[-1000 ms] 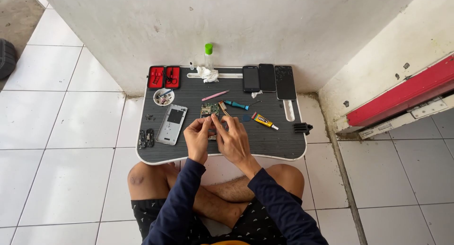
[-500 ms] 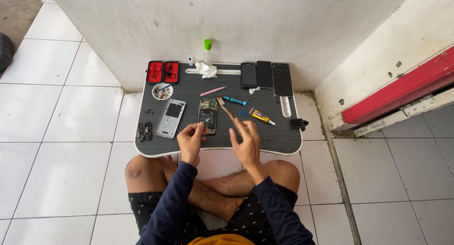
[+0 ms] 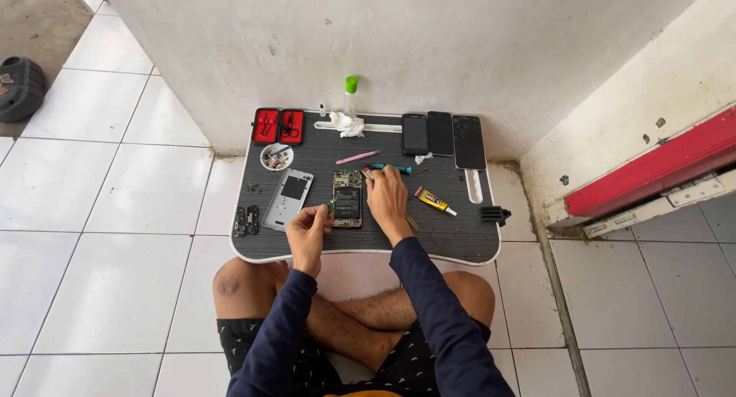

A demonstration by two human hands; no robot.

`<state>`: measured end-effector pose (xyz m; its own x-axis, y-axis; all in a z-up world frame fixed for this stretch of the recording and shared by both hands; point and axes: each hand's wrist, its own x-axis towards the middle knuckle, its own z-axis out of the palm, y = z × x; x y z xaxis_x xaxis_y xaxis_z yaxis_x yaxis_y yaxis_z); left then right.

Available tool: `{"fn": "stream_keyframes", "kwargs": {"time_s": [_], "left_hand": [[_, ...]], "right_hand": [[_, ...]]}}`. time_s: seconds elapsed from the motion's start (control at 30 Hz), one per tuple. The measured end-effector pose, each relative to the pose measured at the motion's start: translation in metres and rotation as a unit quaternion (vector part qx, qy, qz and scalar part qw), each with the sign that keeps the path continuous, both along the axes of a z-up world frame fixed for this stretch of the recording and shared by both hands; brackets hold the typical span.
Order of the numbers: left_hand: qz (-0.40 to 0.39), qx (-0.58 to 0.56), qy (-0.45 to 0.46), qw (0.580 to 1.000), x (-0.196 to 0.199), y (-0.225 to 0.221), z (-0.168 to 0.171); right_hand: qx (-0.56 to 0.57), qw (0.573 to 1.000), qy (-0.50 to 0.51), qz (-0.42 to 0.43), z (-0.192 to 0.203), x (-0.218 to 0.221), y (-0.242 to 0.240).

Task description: Applying adhesive or cleaning solution to a mobile phone motherboard using a small brush and handling internal components.

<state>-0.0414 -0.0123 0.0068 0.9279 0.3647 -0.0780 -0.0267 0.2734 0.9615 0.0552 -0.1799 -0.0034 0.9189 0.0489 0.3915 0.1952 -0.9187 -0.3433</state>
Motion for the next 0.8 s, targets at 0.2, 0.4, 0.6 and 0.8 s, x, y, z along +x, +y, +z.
{"fn": "stream_keyframes", "kwargs": {"time_s": [0.2,0.4,0.6,0.8], "left_hand": [[-0.014,0.001,-0.006,1.0,0.002,-0.003,0.004],[-0.101,0.116,-0.036,0.987,-0.017,-0.03,0.008],[-0.15,0.245,-0.121,0.95,0.015,-0.067,0.008],[-0.121,0.3,-0.101,0.941,0.034,-0.078,0.011]], "right_hand": [[0.152,0.987,0.037,0.031,0.012,-0.016,-0.012],[0.277,0.958,0.039,0.068,0.016,-0.039,-0.037],[0.407,0.913,0.019,0.001,0.047,-0.084,-0.05],[0.459,0.888,0.019,-0.034,0.005,-0.088,-0.077]]}}
